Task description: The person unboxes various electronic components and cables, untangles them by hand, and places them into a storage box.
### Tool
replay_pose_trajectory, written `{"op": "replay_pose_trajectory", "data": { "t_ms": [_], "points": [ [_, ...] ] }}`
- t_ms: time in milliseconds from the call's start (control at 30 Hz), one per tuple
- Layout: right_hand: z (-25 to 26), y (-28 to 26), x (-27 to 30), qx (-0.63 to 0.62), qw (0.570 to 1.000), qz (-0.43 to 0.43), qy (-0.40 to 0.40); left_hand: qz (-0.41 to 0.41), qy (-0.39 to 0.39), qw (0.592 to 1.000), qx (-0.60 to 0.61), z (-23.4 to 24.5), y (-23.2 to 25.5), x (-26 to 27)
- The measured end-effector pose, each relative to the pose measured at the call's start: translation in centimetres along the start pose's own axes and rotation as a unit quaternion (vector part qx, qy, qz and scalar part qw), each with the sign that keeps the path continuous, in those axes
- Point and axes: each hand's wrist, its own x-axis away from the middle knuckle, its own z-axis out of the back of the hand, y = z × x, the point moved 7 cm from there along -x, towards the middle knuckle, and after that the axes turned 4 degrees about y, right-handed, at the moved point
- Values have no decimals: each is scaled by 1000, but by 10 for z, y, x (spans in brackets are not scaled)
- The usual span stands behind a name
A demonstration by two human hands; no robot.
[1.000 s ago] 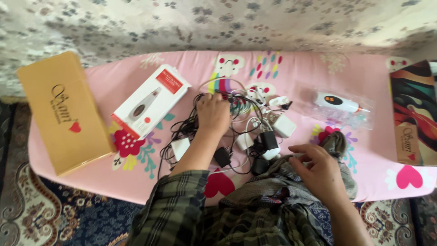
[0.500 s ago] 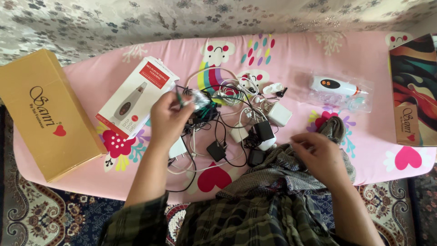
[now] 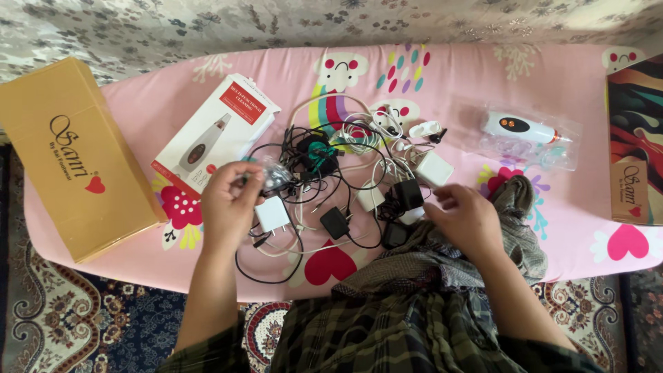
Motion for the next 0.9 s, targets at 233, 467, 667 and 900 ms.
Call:
{"op": "replay_pose_trajectory", "data": {
  "t_ms": [233,467,667,900],
  "points": [
    [-45,-57,2,-1,994,109,-30,-64,40,994,-84,2,27,12],
    [-52,-73,36,-84,960,265,-26,-59,37,997,-33,-10,19,20],
    [-23,-21,3,27,1000,9,2,-11,17,999,34,-12,3,21],
    [2,-2,-4,50,972,157,166,64,-25,996,53,-28,-9,27]
  ]
}}
